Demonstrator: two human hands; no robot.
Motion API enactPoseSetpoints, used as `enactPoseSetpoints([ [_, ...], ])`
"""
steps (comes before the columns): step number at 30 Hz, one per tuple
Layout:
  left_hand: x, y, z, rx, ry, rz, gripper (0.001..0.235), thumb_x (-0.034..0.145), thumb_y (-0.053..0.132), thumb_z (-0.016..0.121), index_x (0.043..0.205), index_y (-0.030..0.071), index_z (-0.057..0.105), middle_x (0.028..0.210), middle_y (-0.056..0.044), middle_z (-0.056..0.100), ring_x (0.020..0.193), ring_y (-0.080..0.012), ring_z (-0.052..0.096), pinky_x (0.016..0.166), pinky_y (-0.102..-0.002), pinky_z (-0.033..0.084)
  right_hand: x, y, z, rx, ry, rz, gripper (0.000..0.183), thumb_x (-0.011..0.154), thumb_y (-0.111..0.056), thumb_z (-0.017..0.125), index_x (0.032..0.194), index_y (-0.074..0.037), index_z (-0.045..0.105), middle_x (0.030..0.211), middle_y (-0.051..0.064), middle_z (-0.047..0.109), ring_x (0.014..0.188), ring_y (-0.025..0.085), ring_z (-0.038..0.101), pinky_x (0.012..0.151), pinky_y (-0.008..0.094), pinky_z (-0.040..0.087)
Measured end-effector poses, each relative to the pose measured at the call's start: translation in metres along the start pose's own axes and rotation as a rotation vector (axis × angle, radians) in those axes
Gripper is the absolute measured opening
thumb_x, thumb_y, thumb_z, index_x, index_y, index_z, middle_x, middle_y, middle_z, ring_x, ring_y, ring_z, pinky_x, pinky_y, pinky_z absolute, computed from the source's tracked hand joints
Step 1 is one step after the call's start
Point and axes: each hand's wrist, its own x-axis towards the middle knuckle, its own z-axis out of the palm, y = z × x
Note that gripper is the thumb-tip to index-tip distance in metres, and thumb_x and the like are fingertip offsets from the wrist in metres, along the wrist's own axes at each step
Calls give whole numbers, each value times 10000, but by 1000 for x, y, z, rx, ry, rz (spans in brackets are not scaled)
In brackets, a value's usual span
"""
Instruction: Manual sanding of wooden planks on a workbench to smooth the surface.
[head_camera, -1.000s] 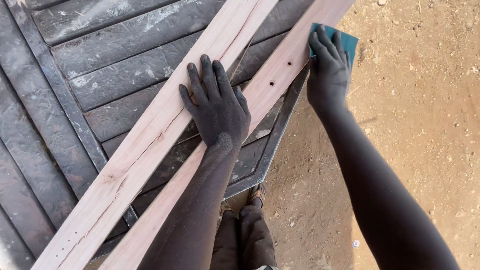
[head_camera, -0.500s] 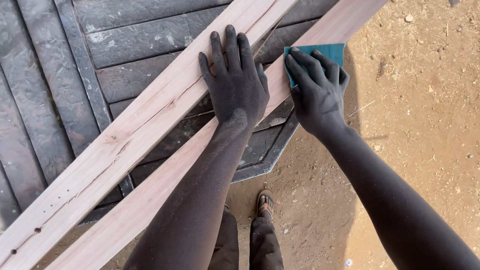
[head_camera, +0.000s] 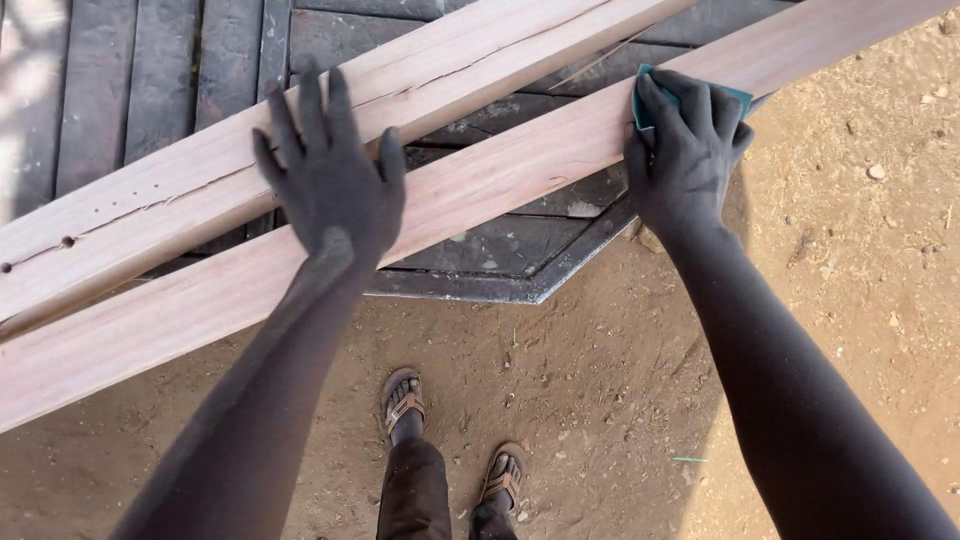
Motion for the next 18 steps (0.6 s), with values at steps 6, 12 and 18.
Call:
enactPoseSetpoints([
  [6,-25,-55,-6,18,110,-249,702,1048,444,504,1586,-2,435,1640,-201,365,1487,-409,235,1141,-661,140,-2,24,11,251,-77,-55,493,982,-24,511,1471,22,556,1528,194,523,1456,404,428,1200,572,280],
  [12,-26,-55,-2,88,216,-192,671,1017,415,634,1509,-34,553,1558,-256,473,1419,-451,334,1091,-664,212,-5,82,2,295,-240,-130,387,1107,-35,510,1482,41,567,1573,222,495,1471,435,414,1184,539,315],
  [18,-23,-50,-5,113,185,-204,708,1022,427,605,1541,-42,494,1568,-265,460,1435,-451,317,1096,-666,232,-43,-99,21,226,-53,74,475,1101,-244,467,1538,-61,483,1609,128,463,1533,358,369,1255,597,225],
])
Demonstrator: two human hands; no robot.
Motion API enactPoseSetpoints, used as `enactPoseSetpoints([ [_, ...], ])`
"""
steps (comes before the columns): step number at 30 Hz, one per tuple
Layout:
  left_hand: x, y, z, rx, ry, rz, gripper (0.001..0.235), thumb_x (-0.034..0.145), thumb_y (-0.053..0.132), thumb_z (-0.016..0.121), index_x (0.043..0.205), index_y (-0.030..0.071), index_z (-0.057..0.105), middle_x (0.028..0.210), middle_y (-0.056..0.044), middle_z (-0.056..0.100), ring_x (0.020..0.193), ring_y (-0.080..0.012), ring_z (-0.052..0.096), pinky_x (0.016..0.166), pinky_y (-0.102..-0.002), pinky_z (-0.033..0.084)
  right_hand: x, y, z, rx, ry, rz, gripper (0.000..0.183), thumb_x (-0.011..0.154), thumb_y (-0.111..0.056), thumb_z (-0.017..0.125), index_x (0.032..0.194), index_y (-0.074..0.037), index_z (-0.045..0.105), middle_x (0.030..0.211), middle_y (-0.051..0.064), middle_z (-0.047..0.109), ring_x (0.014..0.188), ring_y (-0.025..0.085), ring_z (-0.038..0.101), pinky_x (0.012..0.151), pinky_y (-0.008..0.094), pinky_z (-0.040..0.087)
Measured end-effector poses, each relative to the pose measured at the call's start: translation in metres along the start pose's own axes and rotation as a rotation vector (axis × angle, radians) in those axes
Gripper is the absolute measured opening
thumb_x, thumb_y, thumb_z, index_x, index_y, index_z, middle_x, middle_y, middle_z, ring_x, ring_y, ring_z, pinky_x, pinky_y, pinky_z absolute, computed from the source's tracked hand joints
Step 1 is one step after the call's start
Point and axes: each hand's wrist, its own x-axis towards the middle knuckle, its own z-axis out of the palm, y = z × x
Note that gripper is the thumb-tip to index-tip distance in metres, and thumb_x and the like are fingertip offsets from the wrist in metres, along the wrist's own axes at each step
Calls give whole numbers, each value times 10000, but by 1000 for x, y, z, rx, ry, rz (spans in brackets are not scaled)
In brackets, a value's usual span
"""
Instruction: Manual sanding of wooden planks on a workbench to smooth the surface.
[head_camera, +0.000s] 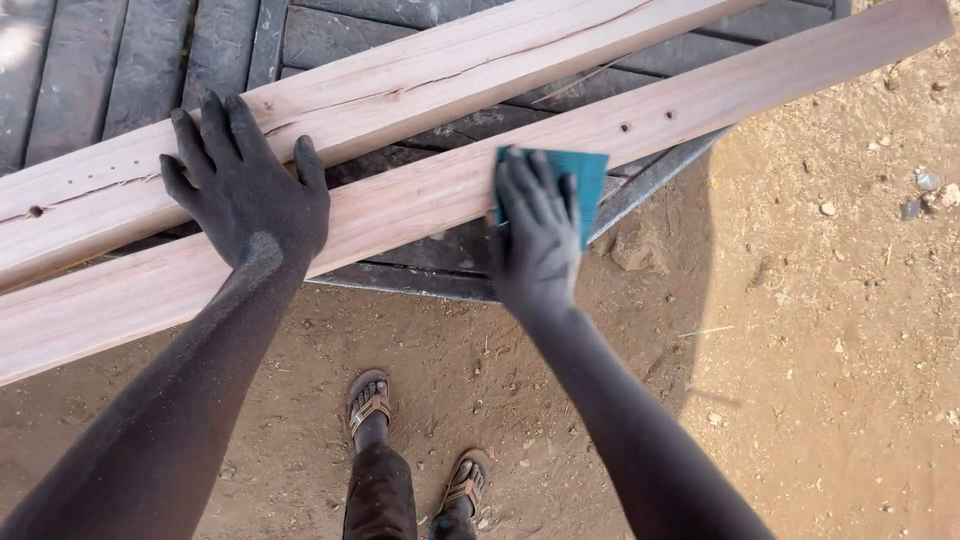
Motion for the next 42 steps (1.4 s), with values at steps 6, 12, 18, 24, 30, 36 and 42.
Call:
enactPoseSetpoints([
  [6,-1,-6,-3,-45,13,11,715,992,439,616,1518,-33,517,1545,-251,489,1429,-435,328,1094,-649,232,8,10,-19,58,-285,-389,505,1025,-264,536,1525,-197,519,1596,-17,493,1516,227,416,1269,509,251],
  [12,-1,-4,-3,-31,-29,-17,719,1000,421,599,1540,-41,487,1578,-273,438,1441,-464,301,1114,-667,206,17,91,-33,-89,-36,95,404,1069,-150,511,1456,-118,624,1550,54,542,1460,317,437,1171,539,250],
  [18,-1,-5,-8,-22,6,21,705,1010,427,614,1522,-47,508,1555,-268,463,1428,-456,320,1091,-670,240,4,38,-34,15,-201,-176,477,1005,-141,544,1482,-143,564,1592,47,492,1504,312,427,1259,518,277],
  [24,-3,-3,-4,-30,1,-3,725,996,387,643,1538,-65,477,1565,-284,449,1429,-483,306,1099,-698,223,1,66,-25,-171,27,73,379,1078,-140,528,1435,-69,634,1517,128,566,1413,442,476,1141,542,371],
  [30,-1,-4,-6,-47,1,7,723,998,427,612,1524,-56,498,1569,-259,455,1437,-460,320,1109,-663,229,9,61,-51,-15,-229,-353,468,968,-87,546,1412,-196,649,1522,-15,585,1450,224,512,1201,437,361],
  [36,0,-6,-5,-13,-22,-1,740,1003,427,609,1541,-68,491,1582,-277,430,1452,-455,257,1120,-677,201,-10,22,-21,-139,14,-3,462,1009,-45,531,1456,-119,618,1549,55,545,1480,335,453,1157,501,400],
  [42,-4,-5,-5,-41,-20,14,735,991,394,631,1535,-81,494,1565,-298,447,1433,-480,301,1103,-682,213,-2,68,-47,-100,-135,-99,315,1090,-145,537,1362,-182,691,1496,-1,611,1448,265,508,1174,472,335],
])
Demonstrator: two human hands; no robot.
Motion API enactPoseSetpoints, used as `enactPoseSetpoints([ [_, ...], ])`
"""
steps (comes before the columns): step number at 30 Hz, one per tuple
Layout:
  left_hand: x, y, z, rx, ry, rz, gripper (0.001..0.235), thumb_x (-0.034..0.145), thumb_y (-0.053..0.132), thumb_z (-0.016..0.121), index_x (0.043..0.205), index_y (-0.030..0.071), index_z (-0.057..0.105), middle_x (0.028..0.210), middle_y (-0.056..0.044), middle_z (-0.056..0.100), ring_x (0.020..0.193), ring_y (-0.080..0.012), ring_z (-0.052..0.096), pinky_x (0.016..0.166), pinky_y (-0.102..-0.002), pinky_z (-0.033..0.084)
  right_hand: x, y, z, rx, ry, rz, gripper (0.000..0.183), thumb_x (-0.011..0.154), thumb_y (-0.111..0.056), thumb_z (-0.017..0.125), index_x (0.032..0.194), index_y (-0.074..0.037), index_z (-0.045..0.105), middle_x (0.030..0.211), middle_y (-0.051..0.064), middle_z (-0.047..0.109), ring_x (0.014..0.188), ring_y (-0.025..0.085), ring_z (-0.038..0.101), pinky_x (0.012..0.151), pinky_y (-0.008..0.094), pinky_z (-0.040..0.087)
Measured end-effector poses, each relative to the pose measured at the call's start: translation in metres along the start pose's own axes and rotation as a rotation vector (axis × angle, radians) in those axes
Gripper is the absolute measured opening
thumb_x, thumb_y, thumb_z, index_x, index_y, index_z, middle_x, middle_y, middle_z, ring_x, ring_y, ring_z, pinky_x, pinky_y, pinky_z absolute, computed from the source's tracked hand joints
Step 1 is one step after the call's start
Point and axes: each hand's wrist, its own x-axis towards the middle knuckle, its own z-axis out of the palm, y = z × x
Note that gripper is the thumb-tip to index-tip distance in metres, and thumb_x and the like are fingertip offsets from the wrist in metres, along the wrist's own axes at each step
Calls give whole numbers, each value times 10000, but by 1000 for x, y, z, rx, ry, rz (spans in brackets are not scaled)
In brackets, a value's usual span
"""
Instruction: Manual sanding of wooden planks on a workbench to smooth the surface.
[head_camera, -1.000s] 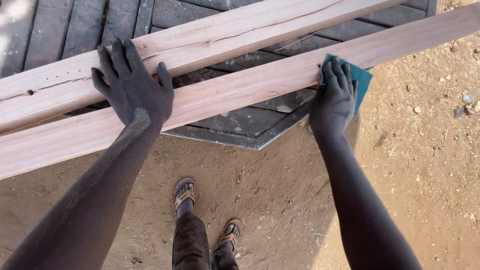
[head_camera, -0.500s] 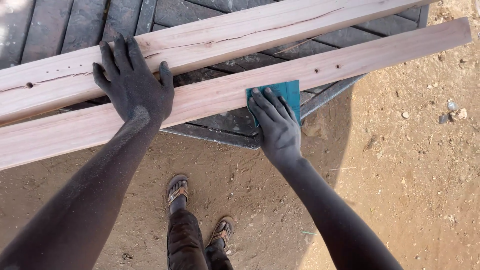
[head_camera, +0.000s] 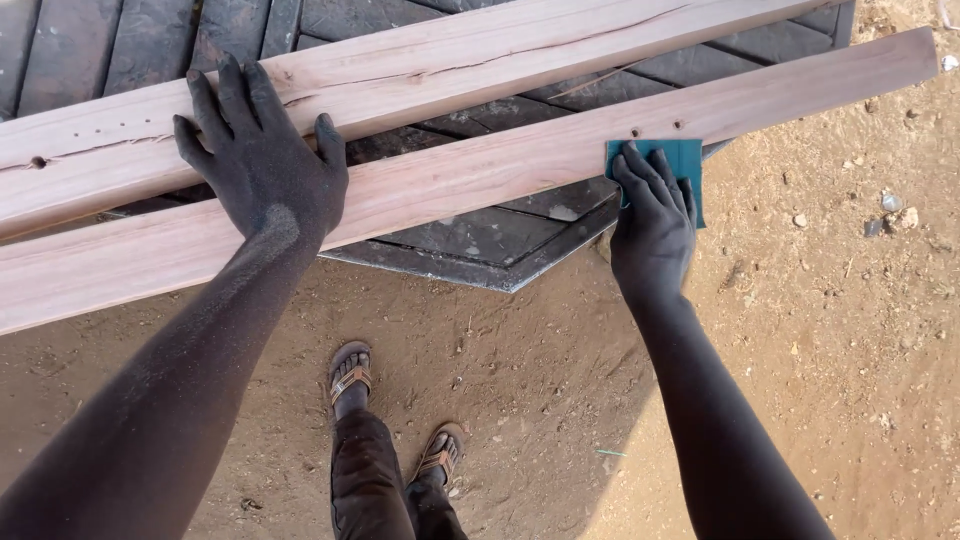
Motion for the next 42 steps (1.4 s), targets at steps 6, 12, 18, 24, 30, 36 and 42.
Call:
enactPoseSetpoints([
  [6,1,2,2,-3,8,9,729,1005,434,620,1529,-58,502,1564,-273,454,1435,-457,310,1107,-671,222,3,-31,-2,0,-33,-55,434,1021,-159,499,1438,-148,619,1554,33,546,1464,302,490,1147,473,368],
  [12,3,1,1,-14,-8,-1,739,987,395,644,1540,-67,481,1579,-286,417,1438,-480,286,1115,-690,196,40,89,21,27,153,217,272,1079,-85,599,1303,-28,741,1414,114,647,1338,391,522,1079,436,447],
  [18,1,0,1,13,-29,-33,740,1001,428,611,1548,-50,470,1591,-254,412,1453,-450,273,1125,-677,198,21,-126,46,108,12,106,519,958,-171,548,1475,-193,583,1595,-22,482,1528,291,394,1257,510,267],
  [24,2,-1,0,-6,-5,-27,684,997,373,605,1535,-32,485,1580,-233,439,1454,-434,288,1117,-667,215,37,9,9,131,-173,-38,483,973,-53,567,1424,-214,633,1552,-17,533,1485,292,421,1190,513,309],
  [30,4,4,4,56,-53,-70,701,1008,397,564,1560,-25,468,1608,-220,423,1476,-431,260,1141,-657,188,33,46,36,-113,132,281,509,849,28,602,1340,-35,718,1446,135,623,1348,382,516,1082,437,443],
  [36,7,2,-4,-9,14,-25,684,992,371,593,1539,-24,480,1594,-222,432,1461,-429,299,1126,-662,224,45,-138,38,217,-172,-128,534,963,-110,602,1483,-223,565,1610,-65,452,1544,234,358,1236,458,287],
  [42,4,1,-2,5,-37,-50,703,978,381,583,1545,-21,470,1606,-215,420,1472,-434,270,1136,-664,208,41,87,13,93,-23,8,390,1048,-6,547,1413,-74,667,1535,99,565,1438,402,476,1097,483,372],
])
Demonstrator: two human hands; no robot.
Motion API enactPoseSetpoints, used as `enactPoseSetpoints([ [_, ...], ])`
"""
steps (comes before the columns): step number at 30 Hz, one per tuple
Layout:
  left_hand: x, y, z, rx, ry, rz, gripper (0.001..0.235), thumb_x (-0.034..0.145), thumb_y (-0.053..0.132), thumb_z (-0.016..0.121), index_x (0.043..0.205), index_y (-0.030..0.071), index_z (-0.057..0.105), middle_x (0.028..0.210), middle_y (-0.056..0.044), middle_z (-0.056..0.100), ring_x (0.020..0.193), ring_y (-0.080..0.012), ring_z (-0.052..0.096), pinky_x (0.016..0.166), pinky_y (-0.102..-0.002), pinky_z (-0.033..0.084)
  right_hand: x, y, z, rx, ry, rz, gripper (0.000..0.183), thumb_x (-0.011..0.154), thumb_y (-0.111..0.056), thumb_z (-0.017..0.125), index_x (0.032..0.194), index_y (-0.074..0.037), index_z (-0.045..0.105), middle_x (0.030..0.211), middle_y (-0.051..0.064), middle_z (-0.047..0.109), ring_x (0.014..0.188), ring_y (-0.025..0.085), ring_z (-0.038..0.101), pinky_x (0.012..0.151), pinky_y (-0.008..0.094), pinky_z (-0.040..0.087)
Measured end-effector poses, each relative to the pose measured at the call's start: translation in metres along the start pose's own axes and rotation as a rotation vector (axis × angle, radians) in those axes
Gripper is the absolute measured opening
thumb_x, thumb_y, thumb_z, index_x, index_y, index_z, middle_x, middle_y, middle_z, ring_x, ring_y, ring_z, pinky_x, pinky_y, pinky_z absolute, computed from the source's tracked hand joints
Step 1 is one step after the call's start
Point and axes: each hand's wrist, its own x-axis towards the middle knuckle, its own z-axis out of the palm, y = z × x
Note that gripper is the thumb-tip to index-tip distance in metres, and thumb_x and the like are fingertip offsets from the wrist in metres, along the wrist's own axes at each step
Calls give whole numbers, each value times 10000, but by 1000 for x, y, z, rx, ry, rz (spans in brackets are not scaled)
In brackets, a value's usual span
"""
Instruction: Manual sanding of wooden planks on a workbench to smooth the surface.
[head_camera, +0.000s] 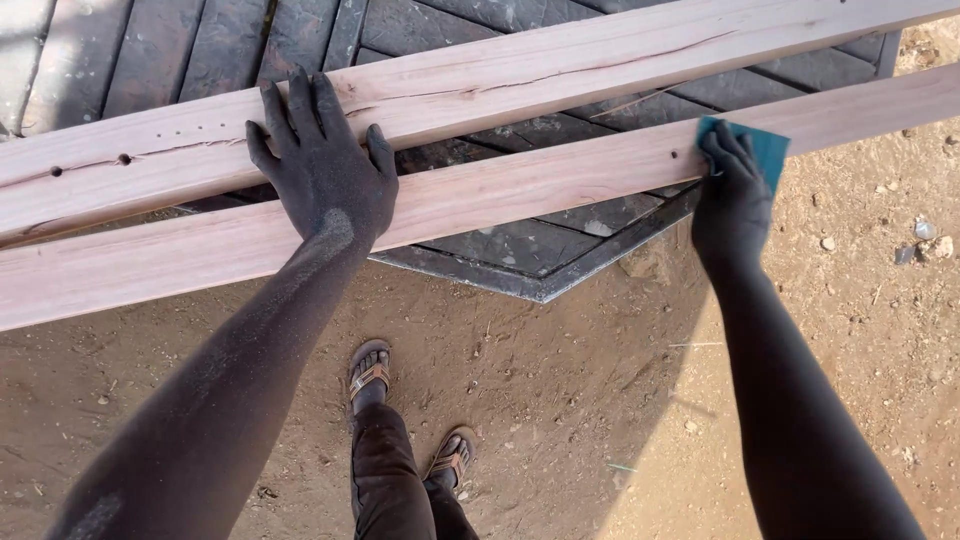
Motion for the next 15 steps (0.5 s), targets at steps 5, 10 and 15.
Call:
enactPoseSetpoints([
  [5,1,4,1,46,-12,-24,674,998,406,564,1536,8,488,1604,-193,409,1472,-433,273,1149,-661,211,0,-61,37,-133,225,208,380,1091,-100,589,1470,-82,618,1520,103,566,1432,397,445,1125,532,341],
  [10,-2,-1,0,5,21,3,607,1010,356,585,1513,27,506,1592,-171,432,1462,-420,292,1136,-659,234,-12,-220,40,165,-120,-109,467,1006,-207,543,1467,-142,577,1593,27,487,1539,298,359,1253,543,248],
  [15,-3,2,3,-8,16,-1,610,1002,351,579,1508,17,510,1580,-180,453,1459,-420,310,1131,-657,230,-16,-99,4,115,-115,-115,362,1077,-154,540,1427,-189,626,1548,29,557,1495,315,449,1192,515,304],
])
